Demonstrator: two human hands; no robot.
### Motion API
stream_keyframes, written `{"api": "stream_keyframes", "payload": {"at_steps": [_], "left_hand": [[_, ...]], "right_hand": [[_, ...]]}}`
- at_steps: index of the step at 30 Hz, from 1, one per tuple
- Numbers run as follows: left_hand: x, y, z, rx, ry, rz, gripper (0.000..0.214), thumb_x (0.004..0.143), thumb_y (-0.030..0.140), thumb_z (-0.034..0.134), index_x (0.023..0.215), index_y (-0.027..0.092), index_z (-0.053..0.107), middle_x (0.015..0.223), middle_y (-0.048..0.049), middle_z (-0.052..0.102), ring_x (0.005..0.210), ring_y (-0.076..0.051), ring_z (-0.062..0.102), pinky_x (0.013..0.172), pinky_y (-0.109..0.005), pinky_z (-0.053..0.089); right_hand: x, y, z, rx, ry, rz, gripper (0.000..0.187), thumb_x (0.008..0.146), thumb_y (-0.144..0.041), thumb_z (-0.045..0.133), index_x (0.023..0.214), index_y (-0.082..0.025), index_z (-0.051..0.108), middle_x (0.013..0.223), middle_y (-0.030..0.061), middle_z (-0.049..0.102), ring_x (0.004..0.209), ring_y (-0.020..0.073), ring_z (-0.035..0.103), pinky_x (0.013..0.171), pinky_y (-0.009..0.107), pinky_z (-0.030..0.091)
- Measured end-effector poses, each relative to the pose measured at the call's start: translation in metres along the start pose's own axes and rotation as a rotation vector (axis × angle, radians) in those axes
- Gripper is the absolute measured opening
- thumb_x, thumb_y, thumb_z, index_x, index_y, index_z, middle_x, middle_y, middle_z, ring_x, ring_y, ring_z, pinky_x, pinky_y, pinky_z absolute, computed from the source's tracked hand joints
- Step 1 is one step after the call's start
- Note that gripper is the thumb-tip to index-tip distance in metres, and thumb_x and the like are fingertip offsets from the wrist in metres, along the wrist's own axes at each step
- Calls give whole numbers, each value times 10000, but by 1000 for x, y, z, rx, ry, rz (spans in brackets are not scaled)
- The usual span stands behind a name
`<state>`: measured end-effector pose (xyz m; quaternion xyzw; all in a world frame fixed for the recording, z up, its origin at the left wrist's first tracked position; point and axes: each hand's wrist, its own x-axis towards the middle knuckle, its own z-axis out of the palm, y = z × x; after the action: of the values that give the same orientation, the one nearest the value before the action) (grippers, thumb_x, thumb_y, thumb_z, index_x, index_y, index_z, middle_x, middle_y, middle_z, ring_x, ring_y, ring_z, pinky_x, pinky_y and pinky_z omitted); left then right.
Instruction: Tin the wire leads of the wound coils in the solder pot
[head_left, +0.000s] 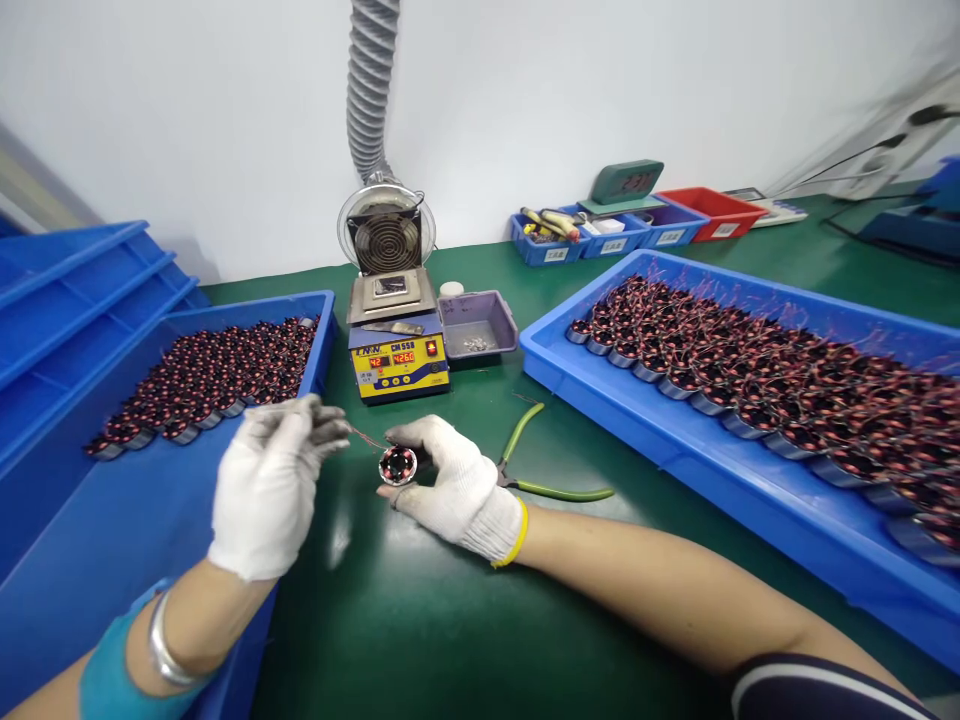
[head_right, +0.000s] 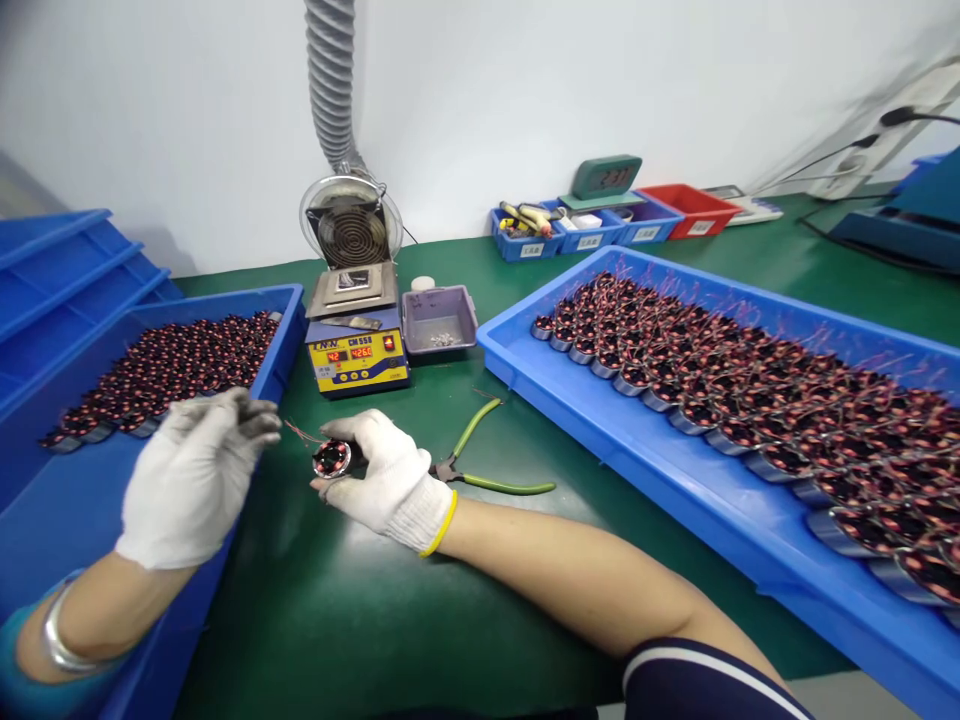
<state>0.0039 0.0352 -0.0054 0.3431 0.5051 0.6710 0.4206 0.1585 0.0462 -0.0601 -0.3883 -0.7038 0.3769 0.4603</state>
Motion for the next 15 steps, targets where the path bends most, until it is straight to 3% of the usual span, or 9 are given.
{"api": "stream_keyframes", "payload": {"at_steps": [2, 4, 9, 15], "left_hand": [[6, 2, -4, -85, 19, 3, 172, 693, 273, 694, 743, 190, 552, 708, 7, 643, 661, -129, 625, 574, -219, 498], [7, 1, -7, -68, -49, -78, 182, 709, 314, 677, 776, 186, 566, 711, -5, 639, 621, -123, 603, 531, -215, 477], [-3, -4, -2, 375, -302, -302, 414, 640, 366, 749, 943, 156, 560, 633, 20, 598, 459, -72, 492, 415, -178, 375], [-9, -6, 5, 542, -365, -318, 331, 658, 377, 723, 826, 139, 568, 607, 15, 596, 461, -74, 504, 432, -183, 389]], "right_hand": [[-1, 0, -1, 0, 5, 18, 438, 604, -203, 732, 1019, -202, 590, 968, 18, 623, 837, 132, 618, 728, 244, 515], [-1, 1, -2, 2, 16, 23, 436, 613, -206, 727, 1025, -202, 587, 979, 21, 620, 840, 133, 618, 723, 244, 516], [1, 4, -2, 2, 34, -24, 414, 635, -225, 710, 1028, -182, 589, 994, 40, 619, 882, 146, 611, 755, 257, 515], [1, 6, 1, 15, 5, -4, 394, 667, -241, 679, 1047, -192, 587, 1007, 40, 622, 867, 144, 614, 729, 256, 521]]}}
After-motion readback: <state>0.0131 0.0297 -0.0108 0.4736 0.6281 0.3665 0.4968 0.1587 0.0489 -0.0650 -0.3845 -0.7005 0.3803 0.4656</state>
